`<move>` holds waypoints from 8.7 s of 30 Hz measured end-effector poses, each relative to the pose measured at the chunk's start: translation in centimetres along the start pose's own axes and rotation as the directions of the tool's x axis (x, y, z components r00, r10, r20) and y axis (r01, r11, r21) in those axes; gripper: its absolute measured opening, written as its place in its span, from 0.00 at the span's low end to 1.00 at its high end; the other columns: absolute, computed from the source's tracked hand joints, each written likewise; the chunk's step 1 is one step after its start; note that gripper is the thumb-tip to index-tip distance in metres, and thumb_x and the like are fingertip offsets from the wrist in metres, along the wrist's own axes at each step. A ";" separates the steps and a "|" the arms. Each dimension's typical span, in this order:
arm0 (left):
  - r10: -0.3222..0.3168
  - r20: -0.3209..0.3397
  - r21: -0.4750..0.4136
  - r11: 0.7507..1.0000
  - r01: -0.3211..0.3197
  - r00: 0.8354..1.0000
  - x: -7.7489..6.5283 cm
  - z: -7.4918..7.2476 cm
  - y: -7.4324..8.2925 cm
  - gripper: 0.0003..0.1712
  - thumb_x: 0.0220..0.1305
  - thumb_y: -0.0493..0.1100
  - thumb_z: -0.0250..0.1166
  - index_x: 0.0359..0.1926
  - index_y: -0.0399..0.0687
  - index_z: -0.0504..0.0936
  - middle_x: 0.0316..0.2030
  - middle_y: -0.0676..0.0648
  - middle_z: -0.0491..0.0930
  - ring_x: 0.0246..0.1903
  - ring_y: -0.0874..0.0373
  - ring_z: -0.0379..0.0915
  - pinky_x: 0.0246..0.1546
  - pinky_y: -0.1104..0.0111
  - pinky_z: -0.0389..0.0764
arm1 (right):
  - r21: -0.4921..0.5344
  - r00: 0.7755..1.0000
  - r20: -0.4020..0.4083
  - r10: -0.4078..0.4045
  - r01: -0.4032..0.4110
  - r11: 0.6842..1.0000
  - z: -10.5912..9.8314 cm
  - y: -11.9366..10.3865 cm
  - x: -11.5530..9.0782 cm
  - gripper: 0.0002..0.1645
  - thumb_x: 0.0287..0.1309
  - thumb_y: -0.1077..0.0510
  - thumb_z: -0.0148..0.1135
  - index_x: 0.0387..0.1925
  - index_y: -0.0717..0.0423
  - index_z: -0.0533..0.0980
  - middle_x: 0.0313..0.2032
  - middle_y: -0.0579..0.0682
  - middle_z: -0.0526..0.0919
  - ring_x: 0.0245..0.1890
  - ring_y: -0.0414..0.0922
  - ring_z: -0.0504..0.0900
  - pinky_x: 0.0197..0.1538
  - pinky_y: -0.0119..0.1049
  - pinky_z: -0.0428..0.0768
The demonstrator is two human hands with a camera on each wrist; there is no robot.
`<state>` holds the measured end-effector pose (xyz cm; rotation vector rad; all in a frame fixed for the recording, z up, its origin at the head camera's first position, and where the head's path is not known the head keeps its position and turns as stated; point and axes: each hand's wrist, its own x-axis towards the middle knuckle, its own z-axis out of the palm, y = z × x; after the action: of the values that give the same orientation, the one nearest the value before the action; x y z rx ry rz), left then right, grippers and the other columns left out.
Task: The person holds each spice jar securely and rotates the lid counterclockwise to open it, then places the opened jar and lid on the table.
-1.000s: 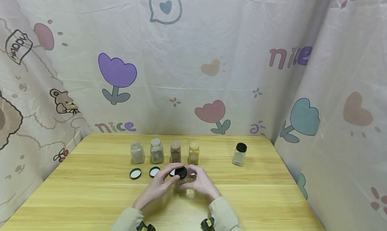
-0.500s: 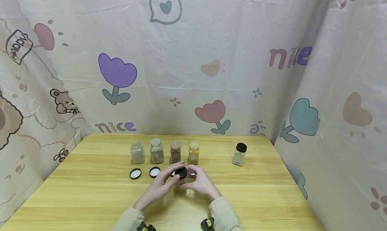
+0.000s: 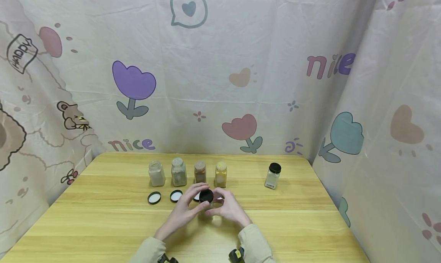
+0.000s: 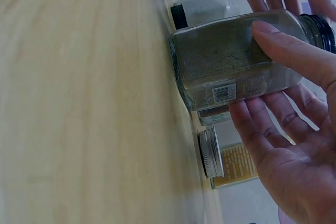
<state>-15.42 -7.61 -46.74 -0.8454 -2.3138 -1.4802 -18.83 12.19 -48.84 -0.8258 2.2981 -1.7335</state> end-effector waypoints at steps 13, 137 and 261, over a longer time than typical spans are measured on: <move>0.070 0.015 -0.023 0.997 -0.070 0.997 0.0 -0.2 -0.5 0.25 0.67 0.39 0.66 0.64 0.42 0.76 0.59 0.42 0.79 0.59 0.46 0.77 0.62 0.61 0.81 | -0.001 1.000 -0.004 0.002 -0.002 1.000 0.0 -0.1 -0.1 0.30 0.45 0.66 0.78 0.52 0.63 0.76 0.47 0.59 0.82 0.45 0.39 0.81 0.57 0.27 0.83; 0.059 0.097 -0.099 0.994 -0.049 0.994 0.0 -0.8 -0.2 0.28 0.70 0.37 0.62 0.69 0.39 0.69 0.66 0.37 0.75 0.66 0.40 0.72 0.67 0.56 0.78 | -0.002 0.999 0.010 0.030 -0.030 1.000 0.0 -0.6 -0.2 0.30 0.46 0.65 0.78 0.52 0.63 0.76 0.48 0.60 0.82 0.45 0.40 0.81 0.57 0.27 0.82; 0.148 -0.164 0.070 0.988 -0.139 0.975 0.3 0.0 -0.3 0.22 0.70 0.31 0.58 0.64 0.44 0.75 0.58 0.40 0.80 0.57 0.53 0.73 0.59 0.62 0.79 | -0.030 0.997 0.064 0.038 -0.036 0.999 -1.1 -0.5 -0.5 0.36 0.44 0.62 0.79 0.58 0.59 0.75 0.53 0.57 0.82 0.51 0.37 0.81 0.63 0.32 0.80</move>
<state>-15.82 -7.59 -46.82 -0.8190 -2.1148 -1.3621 -18.70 13.30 -48.09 -0.8265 2.2870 -1.6385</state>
